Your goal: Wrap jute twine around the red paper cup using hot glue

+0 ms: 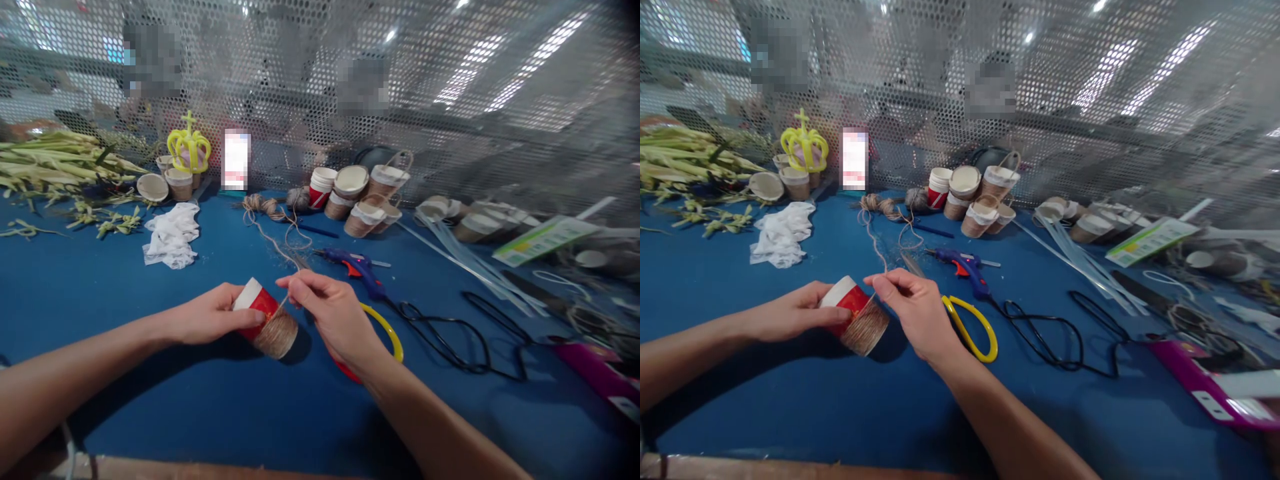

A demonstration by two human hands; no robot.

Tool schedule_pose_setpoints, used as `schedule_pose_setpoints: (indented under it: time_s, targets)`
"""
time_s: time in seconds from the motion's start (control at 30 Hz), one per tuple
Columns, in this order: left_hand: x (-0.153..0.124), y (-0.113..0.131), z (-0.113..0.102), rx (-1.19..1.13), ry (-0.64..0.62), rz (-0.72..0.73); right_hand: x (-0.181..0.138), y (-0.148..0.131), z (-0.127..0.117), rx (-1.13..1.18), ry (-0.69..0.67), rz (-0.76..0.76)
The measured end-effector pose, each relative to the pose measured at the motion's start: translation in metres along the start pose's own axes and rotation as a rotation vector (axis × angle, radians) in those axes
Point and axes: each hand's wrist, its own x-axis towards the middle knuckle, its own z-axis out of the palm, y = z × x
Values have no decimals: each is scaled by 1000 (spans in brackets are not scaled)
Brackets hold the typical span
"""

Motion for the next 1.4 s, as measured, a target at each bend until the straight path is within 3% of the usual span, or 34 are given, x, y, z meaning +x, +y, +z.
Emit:
schedule_pose_setpoints:
  time_s: [0.23,0.4,0.87,1.1,1.23,1.4]
  targets:
    - [-3,1,2,-57,-5,13,0,-5,3,-280,20,-28]
    - [-4,0,3,-86,33,2,1,-2,4,-338,10,-26]
    - [-2,-4,4,-98,47,9,3,4,7,-285,-55,-23]
    - [-4,-1,5,-91,-35,24,12,-5,2,-63,-117,110]
    - [-7,0,5,-86,-101,21,28,-21,4,-75,-217,65]
    - [-9,1,7,-69,-177,29,58,-26,29,-118,-404,50]
